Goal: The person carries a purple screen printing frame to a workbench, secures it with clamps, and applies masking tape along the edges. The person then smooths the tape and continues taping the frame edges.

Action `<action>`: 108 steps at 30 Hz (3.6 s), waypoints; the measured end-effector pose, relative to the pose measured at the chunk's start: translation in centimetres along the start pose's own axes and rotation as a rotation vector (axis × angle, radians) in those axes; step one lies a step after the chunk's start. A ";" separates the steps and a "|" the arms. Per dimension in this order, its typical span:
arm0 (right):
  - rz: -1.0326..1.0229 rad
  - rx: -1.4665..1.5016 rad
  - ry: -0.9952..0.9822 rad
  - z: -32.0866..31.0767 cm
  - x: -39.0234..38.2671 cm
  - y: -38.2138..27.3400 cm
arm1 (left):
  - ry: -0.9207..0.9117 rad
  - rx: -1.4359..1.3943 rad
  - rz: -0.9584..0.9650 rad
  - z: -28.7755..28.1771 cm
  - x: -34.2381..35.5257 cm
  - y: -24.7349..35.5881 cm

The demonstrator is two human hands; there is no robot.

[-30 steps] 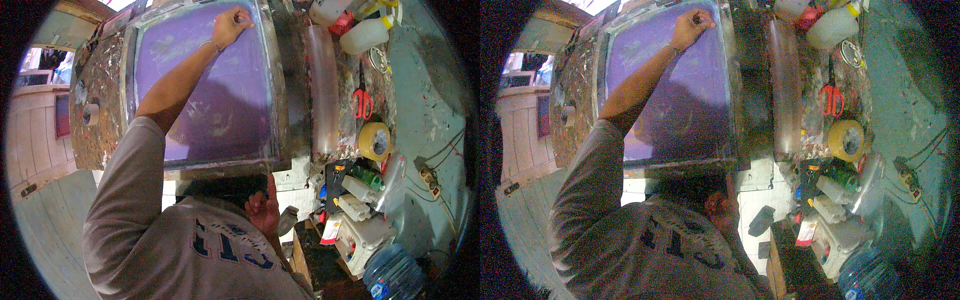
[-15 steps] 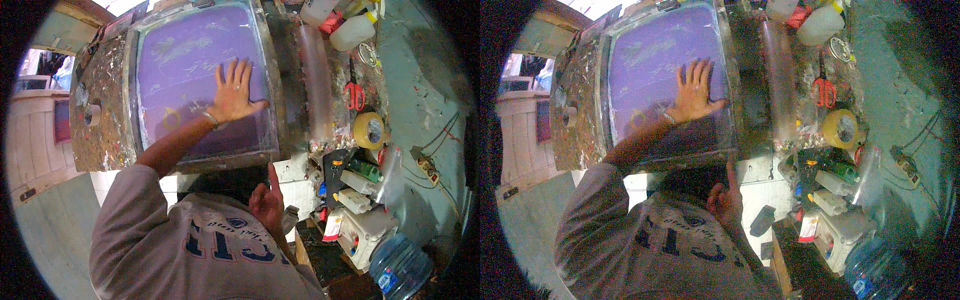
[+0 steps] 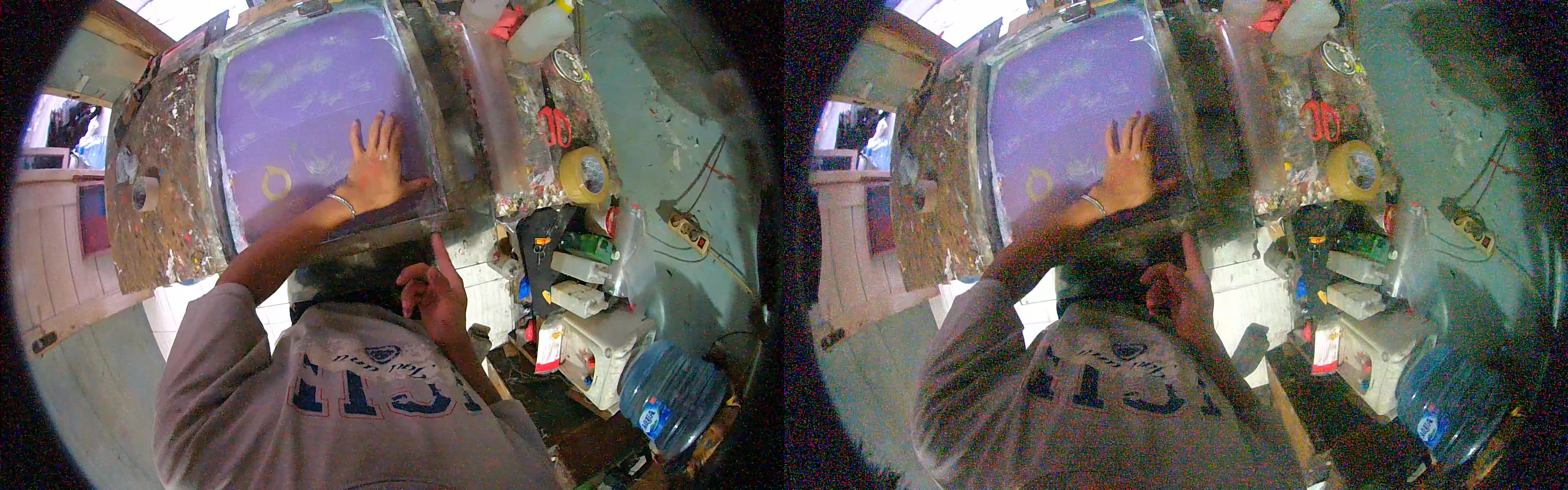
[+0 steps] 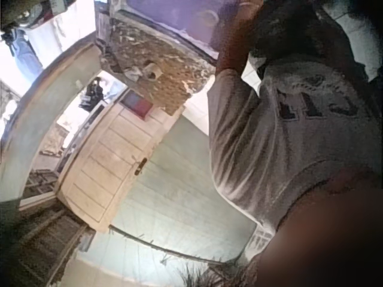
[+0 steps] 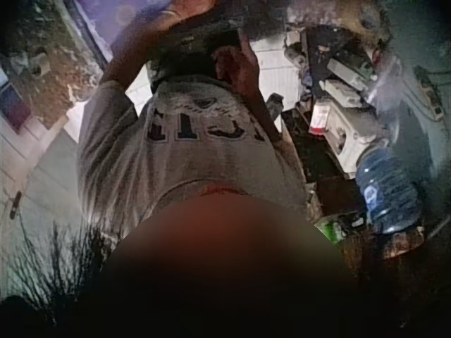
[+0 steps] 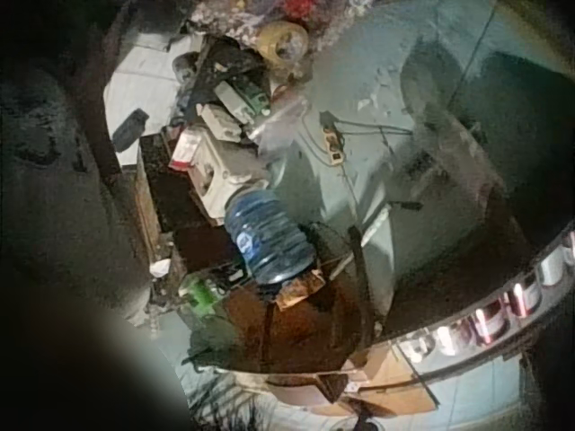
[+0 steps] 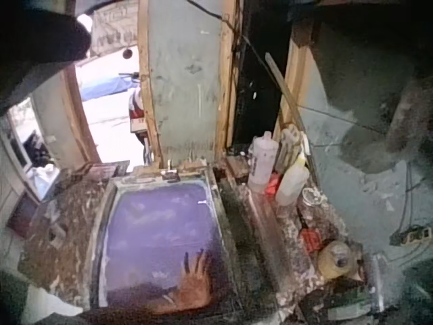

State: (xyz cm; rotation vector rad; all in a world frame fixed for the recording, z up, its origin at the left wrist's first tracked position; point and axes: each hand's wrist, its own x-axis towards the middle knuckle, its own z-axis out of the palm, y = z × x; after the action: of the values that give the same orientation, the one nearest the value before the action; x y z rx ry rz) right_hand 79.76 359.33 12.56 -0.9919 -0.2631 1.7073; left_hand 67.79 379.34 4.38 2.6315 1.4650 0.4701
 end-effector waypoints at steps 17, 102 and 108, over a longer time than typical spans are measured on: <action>-0.029 -0.159 0.158 -3.9 -2.1 -0.4 | -0.196 -0.134 0.303 -3.2 -7.8 9.1; -0.741 -1.567 0.345 -6.7 -2.1 -22.6 | -0.026 -0.859 0.617 -15.4 16.4 10.0; -0.833 -1.347 0.023 0.8 -1.2 -12.2 | -0.090 -0.835 0.140 -21.7 4.1 0.9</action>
State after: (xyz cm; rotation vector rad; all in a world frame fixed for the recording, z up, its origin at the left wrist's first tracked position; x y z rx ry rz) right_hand 87.64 363.22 21.14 -1.4888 -1.6805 0.5832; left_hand 63.82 380.87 26.04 2.0362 0.7936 0.7590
